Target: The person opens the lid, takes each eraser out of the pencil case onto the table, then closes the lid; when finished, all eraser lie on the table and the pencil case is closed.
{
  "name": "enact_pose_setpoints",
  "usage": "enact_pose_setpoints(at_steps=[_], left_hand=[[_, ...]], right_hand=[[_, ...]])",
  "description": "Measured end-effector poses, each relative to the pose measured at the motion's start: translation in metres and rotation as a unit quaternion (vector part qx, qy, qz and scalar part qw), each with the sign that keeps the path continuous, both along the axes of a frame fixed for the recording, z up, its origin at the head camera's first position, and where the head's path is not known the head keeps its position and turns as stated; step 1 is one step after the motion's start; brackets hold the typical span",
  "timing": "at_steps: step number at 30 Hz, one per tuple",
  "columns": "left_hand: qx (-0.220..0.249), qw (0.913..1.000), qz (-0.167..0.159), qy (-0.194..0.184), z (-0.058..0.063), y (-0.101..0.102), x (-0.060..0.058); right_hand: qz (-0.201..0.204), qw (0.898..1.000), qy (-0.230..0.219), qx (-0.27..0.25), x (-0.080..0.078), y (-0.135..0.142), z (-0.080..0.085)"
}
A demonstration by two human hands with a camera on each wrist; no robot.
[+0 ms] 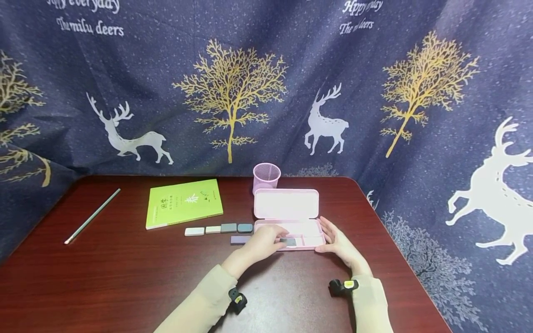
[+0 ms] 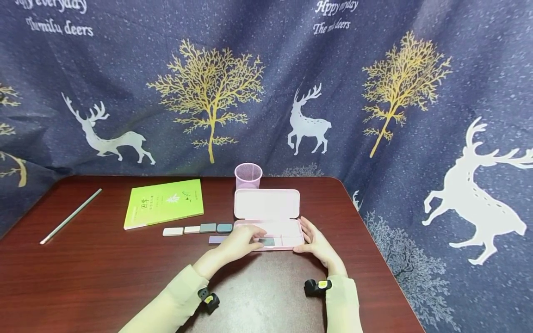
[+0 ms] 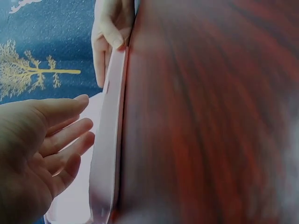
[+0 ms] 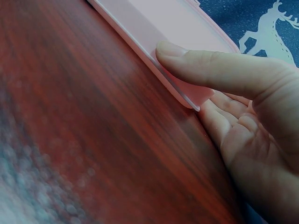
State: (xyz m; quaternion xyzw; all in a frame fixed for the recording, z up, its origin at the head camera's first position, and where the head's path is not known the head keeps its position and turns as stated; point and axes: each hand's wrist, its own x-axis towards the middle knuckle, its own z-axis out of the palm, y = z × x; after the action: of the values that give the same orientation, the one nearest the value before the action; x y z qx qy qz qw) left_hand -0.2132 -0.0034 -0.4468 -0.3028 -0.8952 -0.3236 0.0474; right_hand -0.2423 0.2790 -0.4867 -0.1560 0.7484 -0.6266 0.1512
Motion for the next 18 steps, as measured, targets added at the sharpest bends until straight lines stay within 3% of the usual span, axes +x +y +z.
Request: enact_pose_setpoints(at_steps=[9,18], left_hand=[[-0.071,0.9974,0.001,-0.011,0.008,0.012,0.003],[-0.107,0.9937,0.014,-0.031,0.010,0.019,0.004]], right_hand=[[-0.003,1.000,-0.001,0.004,0.000,0.001,-0.001],[-0.001,1.000,0.002,0.005,0.000,0.001,0.000]])
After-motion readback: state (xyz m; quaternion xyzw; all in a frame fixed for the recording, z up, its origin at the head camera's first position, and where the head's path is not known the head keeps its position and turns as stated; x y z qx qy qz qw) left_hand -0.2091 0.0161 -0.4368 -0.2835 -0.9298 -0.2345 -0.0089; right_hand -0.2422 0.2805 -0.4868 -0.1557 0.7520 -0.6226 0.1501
